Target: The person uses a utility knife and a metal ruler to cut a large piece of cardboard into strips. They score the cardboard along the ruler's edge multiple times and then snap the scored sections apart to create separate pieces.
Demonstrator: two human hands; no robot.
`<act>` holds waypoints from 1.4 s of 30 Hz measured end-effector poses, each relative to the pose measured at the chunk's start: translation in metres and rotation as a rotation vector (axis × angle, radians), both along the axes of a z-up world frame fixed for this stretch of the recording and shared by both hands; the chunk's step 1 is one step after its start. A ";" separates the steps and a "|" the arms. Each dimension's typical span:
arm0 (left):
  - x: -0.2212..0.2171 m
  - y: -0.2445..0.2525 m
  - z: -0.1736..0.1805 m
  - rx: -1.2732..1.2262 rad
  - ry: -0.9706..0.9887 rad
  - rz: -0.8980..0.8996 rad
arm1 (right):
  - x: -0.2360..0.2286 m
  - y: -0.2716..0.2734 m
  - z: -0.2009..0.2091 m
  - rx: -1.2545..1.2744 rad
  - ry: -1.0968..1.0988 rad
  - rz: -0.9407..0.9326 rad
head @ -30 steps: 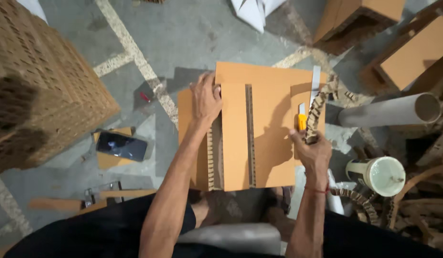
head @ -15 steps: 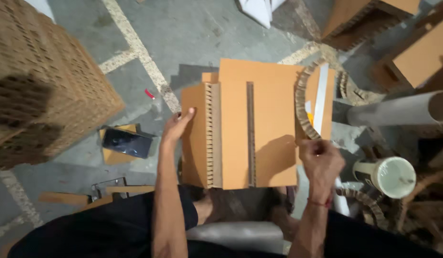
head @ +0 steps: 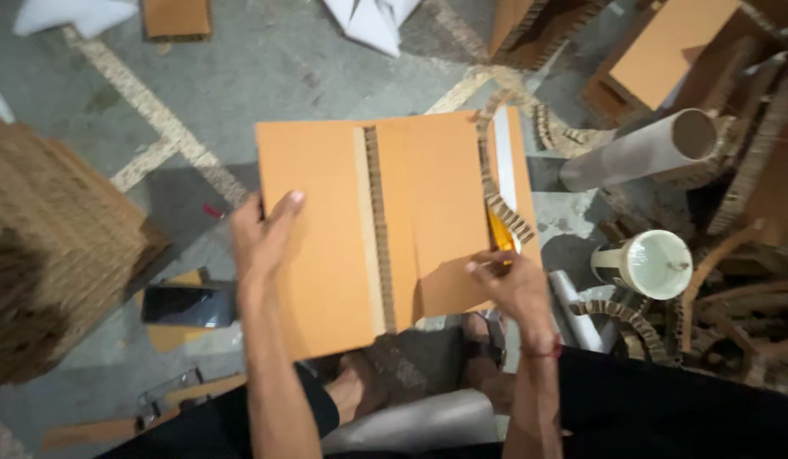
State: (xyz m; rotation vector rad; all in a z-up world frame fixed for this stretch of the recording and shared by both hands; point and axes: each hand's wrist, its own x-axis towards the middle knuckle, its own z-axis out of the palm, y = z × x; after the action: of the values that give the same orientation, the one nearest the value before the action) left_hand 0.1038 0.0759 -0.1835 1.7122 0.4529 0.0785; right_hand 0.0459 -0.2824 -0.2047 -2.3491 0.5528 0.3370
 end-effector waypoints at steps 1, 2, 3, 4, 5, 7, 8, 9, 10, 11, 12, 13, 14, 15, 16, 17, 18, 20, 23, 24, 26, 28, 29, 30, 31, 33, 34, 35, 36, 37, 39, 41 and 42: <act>0.004 0.001 -0.008 0.062 0.001 0.002 | 0.000 -0.003 0.001 0.018 -0.030 -0.026; 0.001 0.002 -0.017 0.110 0.056 0.039 | 0.000 -0.006 0.001 -0.028 -0.058 -0.008; 0.004 -0.003 -0.027 0.160 0.104 0.068 | 0.002 -0.008 0.002 -0.072 -0.095 0.000; 0.006 -0.005 -0.034 0.209 0.151 0.098 | 0.005 -0.007 0.002 -0.116 -0.132 0.008; 0.005 -0.007 -0.042 0.355 0.076 0.067 | 0.005 -0.006 0.003 -0.167 -0.103 0.009; -0.005 -0.019 -0.054 0.639 -0.071 -0.003 | 0.004 0.000 0.005 -0.273 -0.038 0.013; -0.012 -0.023 -0.055 0.744 -0.090 -0.067 | 0.006 0.007 0.003 -0.292 -0.187 0.026; -0.014 -0.032 -0.052 0.845 -0.117 -0.130 | 0.011 0.014 0.001 -0.313 -0.344 0.037; -0.013 -0.042 -0.046 0.946 -0.145 -0.194 | 0.016 0.022 -0.001 -0.334 -0.502 0.048; -0.011 -0.053 -0.039 0.807 -0.110 -0.362 | 0.026 0.030 -0.007 -0.035 -0.537 0.006; -0.010 -0.066 -0.031 0.660 -0.075 -0.524 | 0.045 0.040 -0.016 0.265 -0.563 -0.038; -0.011 -0.082 -0.023 0.756 0.007 -0.700 | 0.067 0.049 -0.026 0.547 -0.502 -0.016; -0.013 -0.098 -0.016 0.850 0.092 -0.875 | 0.090 0.057 -0.037 0.826 -0.432 0.006; -0.018 -0.111 -0.011 0.927 0.184 -0.943 | 0.120 0.072 -0.051 1.067 -0.437 -0.006; -0.026 -0.122 -0.007 1.003 0.278 -1.009 | 0.145 0.087 -0.063 1.307 -0.437 -0.020; -0.028 -0.126 -0.006 1.082 0.368 -1.070 | 0.168 0.097 -0.071 1.352 -0.368 -0.025; -0.027 -0.122 -0.007 1.022 0.286 -1.019 | 0.185 0.106 -0.076 1.396 -0.299 -0.029; -0.035 -0.114 -0.014 0.879 0.159 -0.923 | 0.194 0.110 -0.083 0.978 -0.216 0.038; -0.034 -0.113 -0.033 0.938 0.209 -1.008 | 0.208 0.121 -0.098 0.605 -0.257 0.174; -0.034 -0.111 -0.039 0.905 0.155 -0.983 | 0.208 0.122 -0.102 0.625 -0.273 0.157; -0.033 -0.109 -0.049 0.835 0.051 -0.912 | 0.206 0.123 -0.108 0.660 -0.306 0.138; -0.034 -0.107 -0.056 0.785 0.028 -0.891 | 0.195 0.121 -0.107 0.898 -0.235 0.088; -0.035 -0.106 -0.058 0.762 0.018 -0.877 | 0.190 0.121 -0.104 1.018 -0.200 0.061; -0.036 -0.106 -0.057 0.767 0.028 -0.884 | 0.177 0.119 -0.099 0.933 -0.235 0.099; -0.034 -0.106 -0.056 0.778 0.027 -0.886 | 0.157 0.116 -0.091 0.848 -0.280 0.144; -0.029 -0.107 -0.052 0.790 0.099 -0.916 | 0.109 0.113 -0.071 0.695 -0.236 0.131; -0.027 -0.109 -0.052 0.790 0.173 -0.943 | 0.085 0.110 -0.060 0.627 -0.148 0.073; -0.029 -0.111 -0.053 0.787 0.252 -0.973 | 0.056 0.110 -0.050 0.453 -0.086 0.041; -0.032 -0.112 -0.055 0.985 0.168 -0.960 | 0.027 0.111 -0.040 0.347 0.052 -0.039; -0.034 -0.112 -0.059 1.184 0.065 -0.937 | -0.001 0.109 -0.025 0.348 -0.049 0.031; -0.037 -0.110 -0.064 1.244 -0.017 -0.915 | -0.037 0.100 0.006 0.317 -0.110 0.106; -0.036 -0.111 -0.066 0.975 0.037 -0.924 | -0.030 0.093 0.021 0.276 -0.069 0.083; -0.029 -0.116 -0.070 1.065 -0.114 -0.829 | -0.022 0.090 0.025 0.265 -0.068 0.058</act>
State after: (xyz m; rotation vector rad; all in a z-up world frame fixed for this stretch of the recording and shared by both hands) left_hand 0.0750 -0.0399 -0.2533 2.7868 -0.5261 -0.2266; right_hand 0.0235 -0.1919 -0.1794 -2.1147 0.3834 0.3338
